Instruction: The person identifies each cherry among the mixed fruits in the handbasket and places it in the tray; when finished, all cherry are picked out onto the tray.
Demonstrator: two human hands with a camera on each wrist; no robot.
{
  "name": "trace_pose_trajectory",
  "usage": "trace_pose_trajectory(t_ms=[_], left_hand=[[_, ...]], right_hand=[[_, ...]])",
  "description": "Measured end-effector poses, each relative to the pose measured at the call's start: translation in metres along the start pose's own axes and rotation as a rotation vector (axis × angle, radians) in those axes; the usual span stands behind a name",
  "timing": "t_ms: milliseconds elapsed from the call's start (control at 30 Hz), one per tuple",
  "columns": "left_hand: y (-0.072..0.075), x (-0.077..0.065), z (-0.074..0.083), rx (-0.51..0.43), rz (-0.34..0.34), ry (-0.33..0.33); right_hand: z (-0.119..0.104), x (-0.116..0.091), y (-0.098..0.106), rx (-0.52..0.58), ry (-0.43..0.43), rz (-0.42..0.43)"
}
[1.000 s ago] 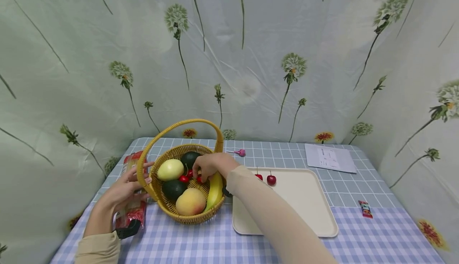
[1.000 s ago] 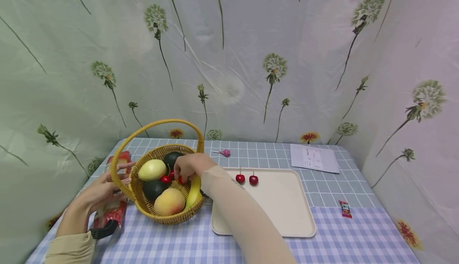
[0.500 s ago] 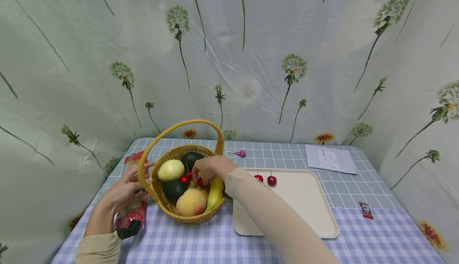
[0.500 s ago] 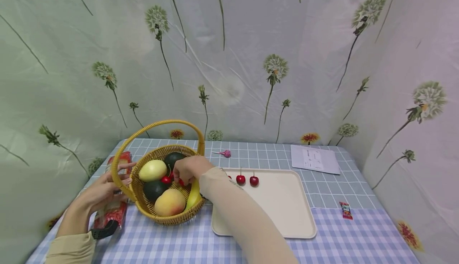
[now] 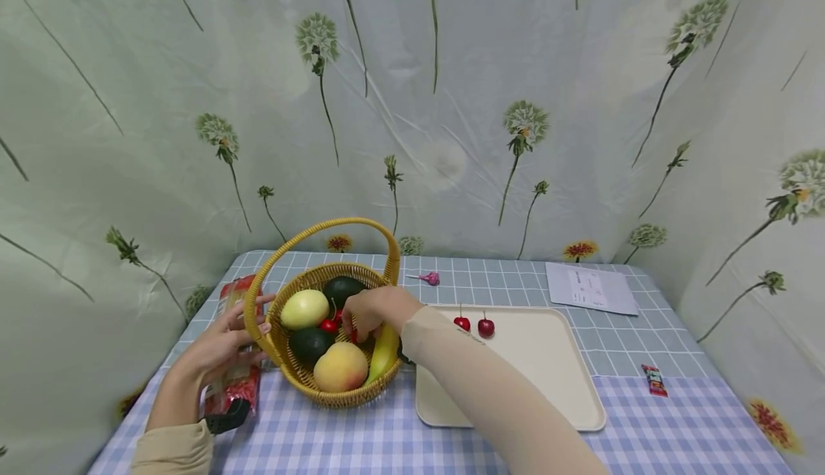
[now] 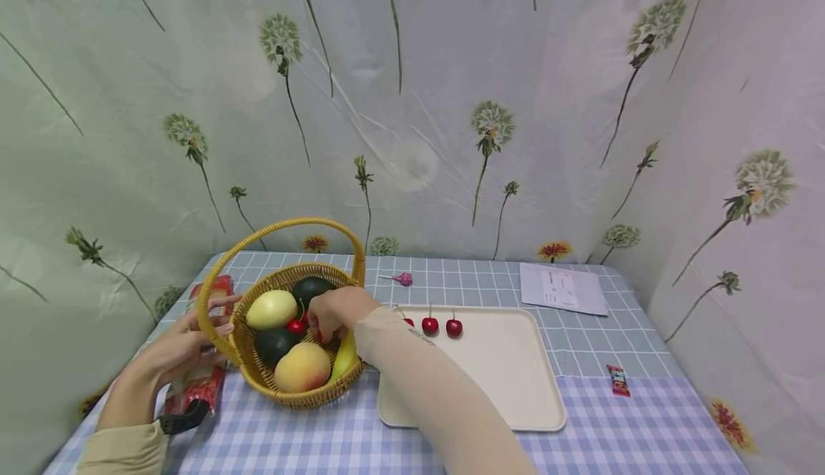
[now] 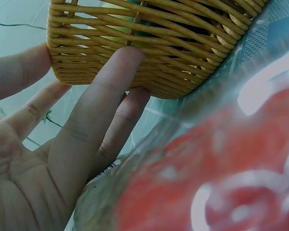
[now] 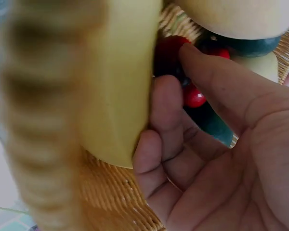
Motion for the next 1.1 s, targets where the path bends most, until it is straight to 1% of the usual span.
trace_pose_trajectory(t_ms=[100,167,300,467,733,867,967,1100], left_hand=[[0.000,0.000,0.000,0.010,0.004,0.005],[0.001,0.001,0.002,0.013,0.005,0.000],[0.001,0.002,0.004,0.010,0.004,-0.006],[0.000,0.000,0.002,0.001,0.006,0.005],[0.001,-0.002,0.000,0.005,0.016,0.006],[0.001,-0.001,0.001,-0.005,0.006,-0.004],[0.001,-0.001,0.001,-0.008,0.006,-0.005],[0.001,-0.003,0.001,-0.008,0.010,-0.008]], right_hand=[[0.000,0.003,-0.004,-0.010,0.006,-0.016],[0.000,0.003,-0.002,-0.021,0.001,-0.014],[0.000,0.000,0.000,-0.028,-0.029,-0.002],[-0.003,-0.003,-0.001,-0.051,-0.035,0.022],[-0.004,0.000,-0.003,-0.110,0.028,0.045],[-0.004,0.001,-0.003,-0.088,0.051,0.037],[-0.008,0.000,-0.001,-0.091,0.097,0.021],[-0.013,-0.004,0.007,-0.163,0.170,0.044]])
Point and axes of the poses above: each hand's wrist, its own x-axis towards the middle knuckle, its own y-axis out of the back of the hand, z = x × y, the point moved 7 cm from there along x, towards the middle knuckle, and after that the axes turned 4 degrees about -x, right-handed, at the moved point
